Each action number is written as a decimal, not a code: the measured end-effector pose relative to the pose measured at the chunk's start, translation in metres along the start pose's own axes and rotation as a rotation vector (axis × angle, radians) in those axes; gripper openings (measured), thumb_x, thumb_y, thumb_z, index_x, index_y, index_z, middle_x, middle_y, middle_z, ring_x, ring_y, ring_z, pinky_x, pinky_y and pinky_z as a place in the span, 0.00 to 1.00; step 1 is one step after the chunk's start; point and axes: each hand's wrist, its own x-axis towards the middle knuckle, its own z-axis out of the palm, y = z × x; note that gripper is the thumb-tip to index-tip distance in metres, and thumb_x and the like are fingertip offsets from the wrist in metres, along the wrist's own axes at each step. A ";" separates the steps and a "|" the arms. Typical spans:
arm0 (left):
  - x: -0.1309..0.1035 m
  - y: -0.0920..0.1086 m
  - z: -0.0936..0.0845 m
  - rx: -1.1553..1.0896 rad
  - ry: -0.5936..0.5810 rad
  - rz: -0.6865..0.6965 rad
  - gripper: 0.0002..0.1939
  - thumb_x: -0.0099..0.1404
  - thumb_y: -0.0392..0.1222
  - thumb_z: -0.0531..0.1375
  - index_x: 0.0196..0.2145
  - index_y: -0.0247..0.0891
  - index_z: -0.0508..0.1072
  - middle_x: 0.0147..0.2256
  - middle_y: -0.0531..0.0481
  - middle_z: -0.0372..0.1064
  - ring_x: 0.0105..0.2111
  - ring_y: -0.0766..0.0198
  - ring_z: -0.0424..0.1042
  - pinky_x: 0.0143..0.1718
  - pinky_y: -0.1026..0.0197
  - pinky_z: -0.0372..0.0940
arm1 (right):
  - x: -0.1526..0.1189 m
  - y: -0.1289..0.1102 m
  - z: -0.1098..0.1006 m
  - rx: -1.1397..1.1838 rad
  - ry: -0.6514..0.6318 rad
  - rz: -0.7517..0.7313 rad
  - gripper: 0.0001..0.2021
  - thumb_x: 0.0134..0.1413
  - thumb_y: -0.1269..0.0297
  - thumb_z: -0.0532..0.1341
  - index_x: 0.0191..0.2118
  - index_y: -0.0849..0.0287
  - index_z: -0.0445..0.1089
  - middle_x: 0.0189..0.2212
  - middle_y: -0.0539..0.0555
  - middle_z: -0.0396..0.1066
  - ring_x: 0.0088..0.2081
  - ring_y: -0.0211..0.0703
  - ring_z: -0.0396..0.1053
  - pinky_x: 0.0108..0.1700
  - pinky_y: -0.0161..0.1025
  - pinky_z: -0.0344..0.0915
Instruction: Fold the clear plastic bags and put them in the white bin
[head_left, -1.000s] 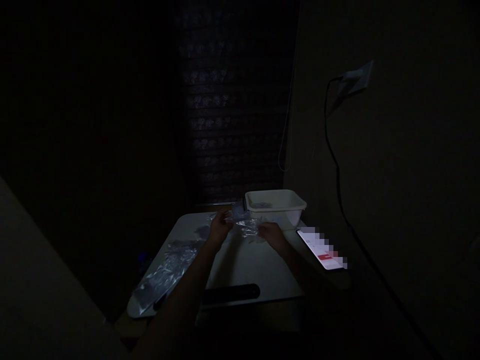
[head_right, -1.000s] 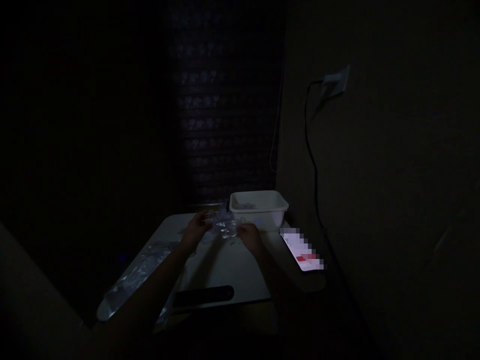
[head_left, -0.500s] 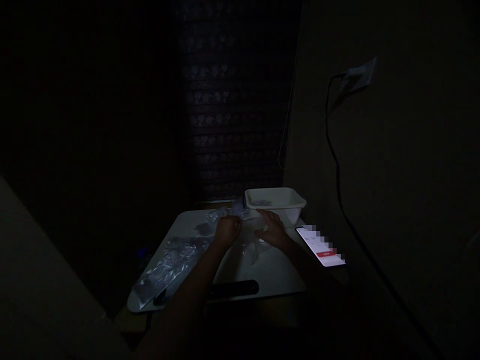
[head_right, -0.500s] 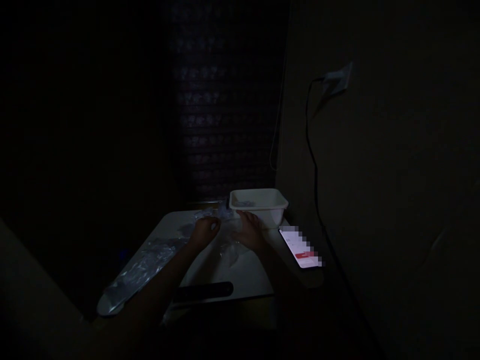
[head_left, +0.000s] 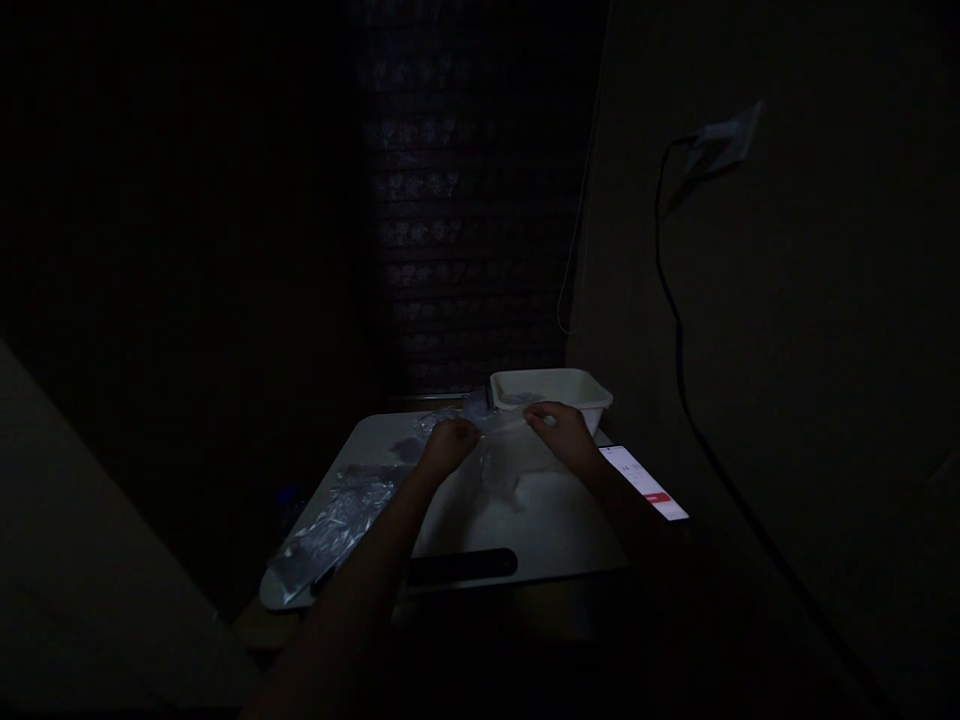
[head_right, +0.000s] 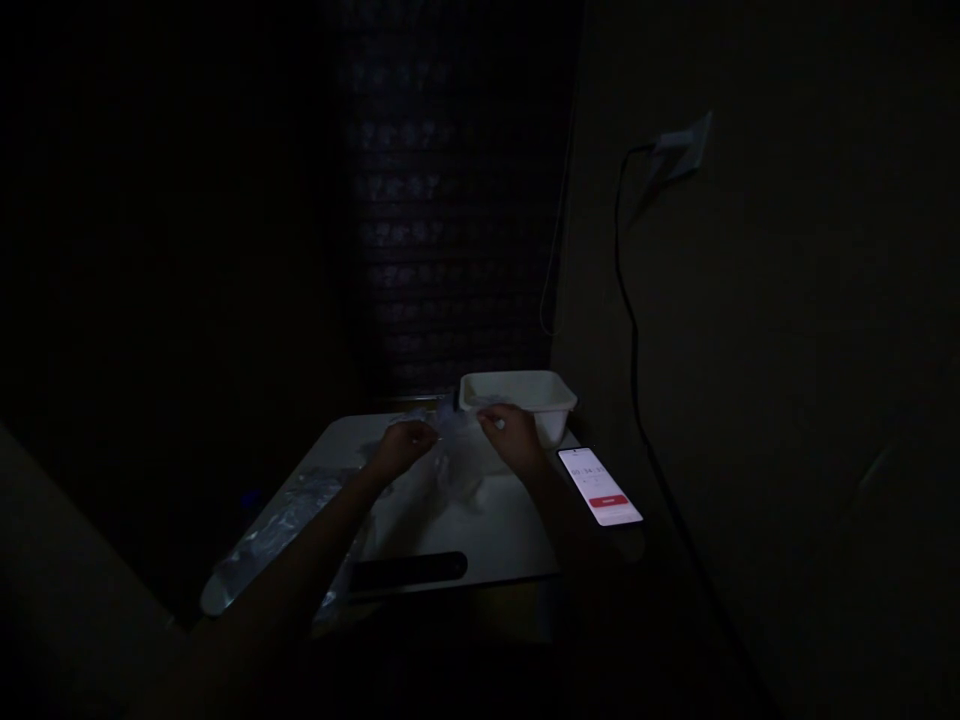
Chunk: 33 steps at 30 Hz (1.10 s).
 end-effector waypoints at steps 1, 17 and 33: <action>0.001 -0.004 -0.001 -0.040 0.001 -0.013 0.07 0.51 0.36 0.52 0.22 0.35 0.70 0.25 0.50 0.69 0.27 0.65 0.67 0.29 0.66 0.59 | 0.001 0.001 -0.003 0.022 0.022 0.018 0.07 0.41 0.67 0.54 0.26 0.59 0.69 0.27 0.53 0.70 0.32 0.40 0.66 0.37 0.36 0.59; 0.005 0.029 -0.007 -0.309 -0.001 0.050 0.08 0.51 0.38 0.53 0.22 0.33 0.70 0.23 0.51 0.68 0.26 0.67 0.66 0.28 0.67 0.59 | -0.001 -0.008 -0.001 -0.129 -0.131 0.037 0.10 0.34 0.64 0.59 0.29 0.57 0.70 0.28 0.52 0.70 0.33 0.42 0.65 0.37 0.38 0.58; 0.003 -0.003 -0.008 0.253 -0.099 -0.044 0.08 0.47 0.32 0.53 0.21 0.34 0.71 0.22 0.50 0.68 0.25 0.65 0.67 0.26 0.68 0.57 | 0.005 0.008 -0.012 0.064 -0.057 0.168 0.05 0.35 0.73 0.56 0.21 0.62 0.69 0.22 0.51 0.70 0.28 0.38 0.66 0.33 0.35 0.60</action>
